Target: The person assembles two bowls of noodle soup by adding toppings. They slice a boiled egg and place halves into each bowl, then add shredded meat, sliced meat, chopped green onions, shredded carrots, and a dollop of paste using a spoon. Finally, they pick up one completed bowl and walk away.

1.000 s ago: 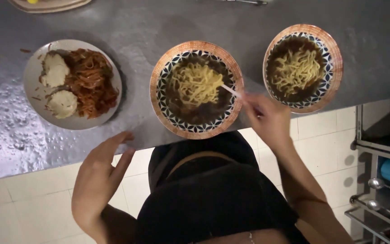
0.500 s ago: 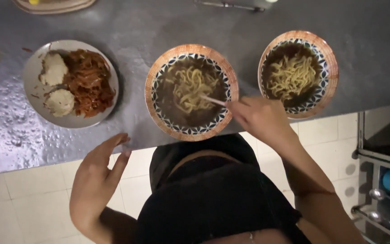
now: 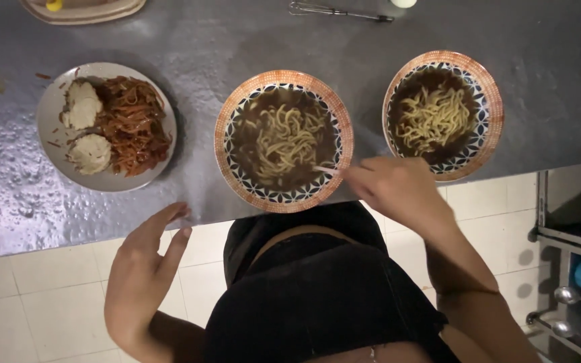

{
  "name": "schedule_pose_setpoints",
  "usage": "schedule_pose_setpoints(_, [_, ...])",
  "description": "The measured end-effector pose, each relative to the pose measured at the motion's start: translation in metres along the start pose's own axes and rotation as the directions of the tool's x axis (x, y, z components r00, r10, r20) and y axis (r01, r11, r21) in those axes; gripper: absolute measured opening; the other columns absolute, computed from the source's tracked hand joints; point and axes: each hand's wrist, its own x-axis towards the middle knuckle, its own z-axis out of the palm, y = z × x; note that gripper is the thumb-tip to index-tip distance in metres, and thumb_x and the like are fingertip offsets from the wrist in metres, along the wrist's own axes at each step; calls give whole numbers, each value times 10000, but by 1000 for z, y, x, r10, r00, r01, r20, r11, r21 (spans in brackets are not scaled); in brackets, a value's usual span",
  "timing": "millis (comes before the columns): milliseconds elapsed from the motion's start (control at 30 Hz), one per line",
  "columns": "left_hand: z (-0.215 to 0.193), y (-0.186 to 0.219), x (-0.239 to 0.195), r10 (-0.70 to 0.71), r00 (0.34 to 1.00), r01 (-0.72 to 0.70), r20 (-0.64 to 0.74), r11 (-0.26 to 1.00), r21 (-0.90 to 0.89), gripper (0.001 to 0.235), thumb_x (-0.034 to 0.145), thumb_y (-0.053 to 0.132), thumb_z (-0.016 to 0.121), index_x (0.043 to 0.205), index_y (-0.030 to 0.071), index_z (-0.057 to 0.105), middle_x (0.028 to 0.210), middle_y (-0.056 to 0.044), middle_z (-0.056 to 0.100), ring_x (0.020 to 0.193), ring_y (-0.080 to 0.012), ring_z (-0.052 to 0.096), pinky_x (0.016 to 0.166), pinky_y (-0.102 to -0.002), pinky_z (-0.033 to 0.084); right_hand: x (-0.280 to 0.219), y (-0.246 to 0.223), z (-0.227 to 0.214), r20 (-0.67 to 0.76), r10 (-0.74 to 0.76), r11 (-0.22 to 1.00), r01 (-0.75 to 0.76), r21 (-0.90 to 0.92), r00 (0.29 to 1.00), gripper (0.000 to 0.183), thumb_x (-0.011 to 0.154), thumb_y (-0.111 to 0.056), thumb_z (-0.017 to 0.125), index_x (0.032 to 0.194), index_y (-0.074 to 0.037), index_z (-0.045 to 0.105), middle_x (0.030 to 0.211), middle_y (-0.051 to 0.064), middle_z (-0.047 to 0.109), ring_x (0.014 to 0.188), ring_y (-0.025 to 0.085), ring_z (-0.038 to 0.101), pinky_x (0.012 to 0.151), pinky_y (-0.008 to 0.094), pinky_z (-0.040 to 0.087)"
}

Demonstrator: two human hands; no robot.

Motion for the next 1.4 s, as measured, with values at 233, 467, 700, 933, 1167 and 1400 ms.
schedule_pose_setpoints(233, [1, 6, 6, -74, 997, 74, 32, 997, 4, 501, 1097, 344, 568, 1487, 48, 674, 1429, -86, 786, 1334, -249, 730, 844, -368, 620, -3, -2, -8, -100, 61, 998, -62, -10, 993, 275, 1132, -261, 779, 863, -228, 730, 664, -42, 590, 571, 137, 537, 466, 338, 382])
schedule_pose_setpoints(467, [1, 1, 18, -65, 998, 62, 27, 994, 87, 482, 1077, 306, 621, 1499, 79, 681, 1453, -65, 778, 1360, -246, 720, 797, -402, 641, -63, 43, -50, -63, 168, 983, -162, 87, 984, 138, 1045, -79, 820, 1150, -168, 834, 941, 33, 830, 771, 182, 782, 600, 330, 646])
schedule_pose_setpoints(700, [6, -14, 30, -51, 999, 50, 8, 990, 133, 467, 1101, 306, 628, 1530, 130, 684, 1419, -3, 795, 1377, -189, 700, 1079, -382, 511, -157, 100, -69, -142, 577, 709, -580, -401, 804, 251, 1163, -99, 762, 1162, -302, 908, 771, -112, 743, 585, 66, 610, 484, 244, 436])
schedule_pose_setpoints(933, [7, 3, 41, -122, 992, 118, 11, 976, 184, 465, 1099, 344, 624, 1531, 188, 695, 1408, 77, 795, 1271, -143, 717, 983, -350, 535, -124, 131, 17, -153, 545, 831, -555, -27, 824, 229, 1106, 2, 691, 1047, -137, 863, 991, 18, 877, 807, 128, 780, 541, 247, 537])
schedule_pose_setpoints(1167, [12, 9, 42, -104, 995, 101, 1, 969, 224, 488, 1100, 416, 598, 1520, 198, 715, 1402, 83, 796, 1346, -154, 699, 1070, -371, 508, -118, 128, 38, -398, 585, 811, -498, 308, 707, 53, 1076, 13, 856, 1116, -20, 845, 996, 101, 806, 821, 217, 732, 702, 349, 570])
schedule_pose_setpoints(1400, [10, 15, 43, -67, 998, 62, 18, 972, 227, 512, 1105, 444, 564, 1500, 163, 727, 1400, 33, 804, 1353, -197, 709, 1042, -413, 529, -136, 127, 19, -426, 664, 747, -526, 406, 615, 44, 1135, 69, 853, 1144, 31, 832, 1047, 144, 827, 727, 153, 637, 641, 299, 517])
